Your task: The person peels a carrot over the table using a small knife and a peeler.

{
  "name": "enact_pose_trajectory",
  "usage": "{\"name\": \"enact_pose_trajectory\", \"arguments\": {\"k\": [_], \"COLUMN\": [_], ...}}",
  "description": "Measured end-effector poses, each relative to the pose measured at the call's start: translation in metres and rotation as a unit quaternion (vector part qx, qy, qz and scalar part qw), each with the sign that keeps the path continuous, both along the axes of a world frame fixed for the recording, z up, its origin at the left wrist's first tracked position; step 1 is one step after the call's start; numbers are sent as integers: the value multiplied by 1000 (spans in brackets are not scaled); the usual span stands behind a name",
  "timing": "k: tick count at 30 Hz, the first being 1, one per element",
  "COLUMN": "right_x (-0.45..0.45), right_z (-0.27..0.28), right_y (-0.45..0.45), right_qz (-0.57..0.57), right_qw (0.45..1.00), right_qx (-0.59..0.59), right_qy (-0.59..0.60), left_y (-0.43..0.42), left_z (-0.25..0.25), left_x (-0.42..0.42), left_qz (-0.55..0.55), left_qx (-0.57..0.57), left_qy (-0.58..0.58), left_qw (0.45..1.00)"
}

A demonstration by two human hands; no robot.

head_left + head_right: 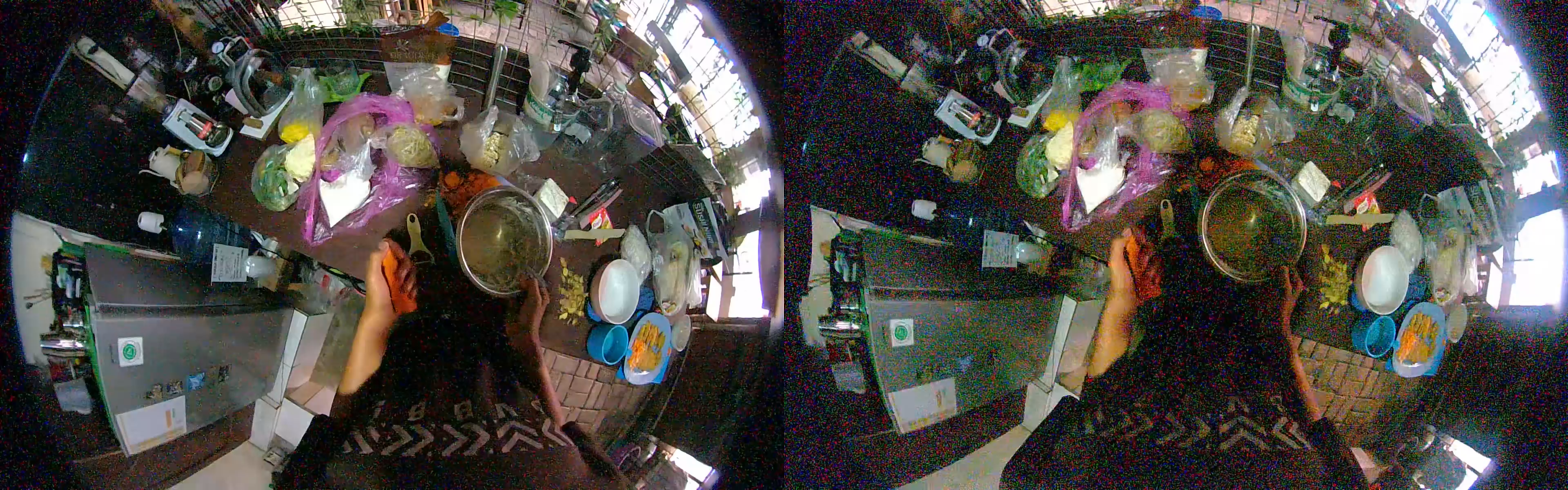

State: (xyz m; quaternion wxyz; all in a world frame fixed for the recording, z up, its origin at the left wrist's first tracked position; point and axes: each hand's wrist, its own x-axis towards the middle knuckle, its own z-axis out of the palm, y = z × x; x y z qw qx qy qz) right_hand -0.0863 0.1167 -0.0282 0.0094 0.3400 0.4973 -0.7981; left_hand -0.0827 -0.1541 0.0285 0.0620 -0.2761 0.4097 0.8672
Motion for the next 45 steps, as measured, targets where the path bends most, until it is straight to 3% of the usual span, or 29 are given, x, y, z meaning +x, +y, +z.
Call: {"name": "enact_pose_trajectory", "arguments": {"k": [1, 2, 4, 5, 6, 7, 9, 13, 15, 17, 19, 20, 22, 24, 25, 26, 29, 30, 32, 34, 36, 39, 40, 42, 45], "right_x": [3, 7, 7, 2, -1, 1, 7, 20, 25, 32, 38, 42, 44, 51, 55, 57, 52, 50, 45, 45, 43, 51, 55, 59, 68], "right_z": [-8, -16, -20, -19, -16, -19, -34, -59, -66, -97, -101, -102, -93, -84, -73, -57, -22, -17, -55, -41, 50, 35, 52, 97, 114], "right_y": [1, 2, 3, -4, -8, -1, 14, 3, -5, -15, -19, -19, -24, -34, -38, -42, -45, -39, -19, 8, 39, 101, 124, 177, 245], "right_qz": [-4, 47, 87, -21, -128, -135, 70, -6, 46, 27, -9, 64, 137, 100, 101, 97, 106, 117, 177, 233, 281, 280, 267, 286, 260], "right_qw": [1000, 944, 781, 934, 990, 989, 987, 990, 968, 960, 962, 964, 959, 980, 981, 982, 986, 987, 974, 956, 952, 946, 959, 953, 960], "right_qx": [0, 307, 583, 336, 53, 53, 21, 24, 183, 222, 211, 206, 200, 75, 72, 73, 46, 21, 53, 83, 35, 52, -16, -31, -21], "right_qy": [1, 114, 206, 120, 25, 24, 142, 142, 164, 169, 171, 158, 146, 155, 152, 142, 120, 104, 131, 158, 115, 158, 98, 99, 99], "left_y": [0, 1, 5, 6, 5, 6, 10, 18, 13, 6, -9, -13, -18, -26, -27, -16, -32, -14, 2, 25, 42, 107, 131, 177, 246], "left_z": [2, 3, 1, -1, -5, -9, -15, -33, -55, -55, -72, -76, -72, -63, -52, -10, -36, -3, 8, 27, 8, 25, 28, 25, 41], "left_x": [1, 1, 0, -1, -2, -3, -3, -13, -15, -19, -15, -9, -10, -7, -2, 5, 20, 26, 36, 45, 48, 54, 57, 63, 85], "left_qz": [25, 48, 44, 47, 45, 37, -14, -53, -49, -73, -127, -107, -85, -86, -85, -83, -105, -83, -57, -36, 1, -21, -23, 1, -48], "left_qx": [-15, -29, -23, -19, 5, 5, -92, -202, -380, -258, -276, -253, -229, -266, -288, -294, -251, -278, -266, -257, -233, -297, -330, -374, -291], "left_qy": [7, 13, 9, 4, 3, 2, 35, 69, 97, 127, 127, 125, 126, 146, 154, 165, 160, 138, 134, 150, 176, 262, 289, 321, 287], "left_qw": [1000, 998, 999, 999, 999, 999, 995, 976, 919, 955, 944, 953, 962, 949, 941, 938, 949, 947, 953, 954, 956, 918, 898, 870, 911]}}
